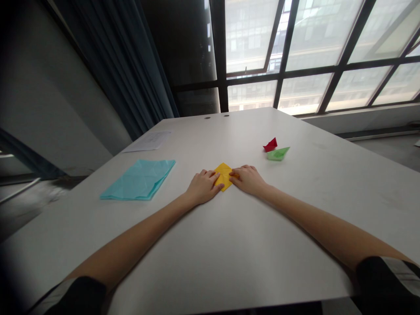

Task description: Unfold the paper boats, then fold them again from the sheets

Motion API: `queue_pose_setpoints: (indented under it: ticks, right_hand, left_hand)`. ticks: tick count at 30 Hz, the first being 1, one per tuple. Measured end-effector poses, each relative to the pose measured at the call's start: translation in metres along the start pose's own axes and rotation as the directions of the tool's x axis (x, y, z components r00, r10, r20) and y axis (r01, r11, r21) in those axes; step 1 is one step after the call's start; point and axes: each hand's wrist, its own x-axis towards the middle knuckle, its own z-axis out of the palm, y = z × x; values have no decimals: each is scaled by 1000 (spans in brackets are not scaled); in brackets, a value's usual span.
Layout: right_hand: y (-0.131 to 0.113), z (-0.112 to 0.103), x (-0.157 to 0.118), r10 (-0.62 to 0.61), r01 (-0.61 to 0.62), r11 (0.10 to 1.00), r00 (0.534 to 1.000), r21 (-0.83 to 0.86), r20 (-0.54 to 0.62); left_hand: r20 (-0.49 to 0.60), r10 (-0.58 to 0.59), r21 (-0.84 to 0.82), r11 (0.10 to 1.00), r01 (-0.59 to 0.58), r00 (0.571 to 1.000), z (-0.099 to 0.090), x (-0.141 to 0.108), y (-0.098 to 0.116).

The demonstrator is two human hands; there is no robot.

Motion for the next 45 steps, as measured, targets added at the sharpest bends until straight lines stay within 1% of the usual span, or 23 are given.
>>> queue_pose_setpoints:
  ticks: [3,6,10,18,24,28,32,35,40,42,45]
  right_hand:
    - [5,3,1,39,-39,999,999,25,-21]
    - [10,7,0,81,-79,996,996,43,-37]
    - [13,11,-1,113,-112,993,992,23,-50]
    - [15,10,-1,137,-135,990,989,45,-52]
    - [16,10,-2,137,-132,989,987,69,-84]
    - [15,10,-1,147,-136,985,983,103,-106]
    - [14,10,-1,122,-98,980,983,171,-139]
    - [14,9,-1,100,-74,980,985,183,-141]
    - [12,9,-3,64,-43,987,990,157,-127]
    - [11,8,-4,32,-17,991,993,134,-115]
    - [7,6,-6,9,3,995,994,105,-111]
  left_hand:
    - [-26,-25,-23,999,25,999,2,2,-6]
    - [-39,-78,-57,996,76,996,4,3,-15]
    - [-56,-136,-92,987,131,989,9,4,-24]
    - [-102,-144,-145,981,129,984,11,5,-25]
    - [-152,-130,-172,980,103,980,7,4,-23]
    - [-145,-140,-197,974,110,979,3,3,-20]
    - [-134,-105,-214,974,75,985,2,3,-19]
    - [-135,-62,-229,973,30,989,3,3,-20]
    - [-148,51,-254,963,-87,988,4,3,-22]
    - [-146,72,-246,963,-106,987,3,3,-22]
    - [-139,65,-218,971,-94,988,2,2,-20]
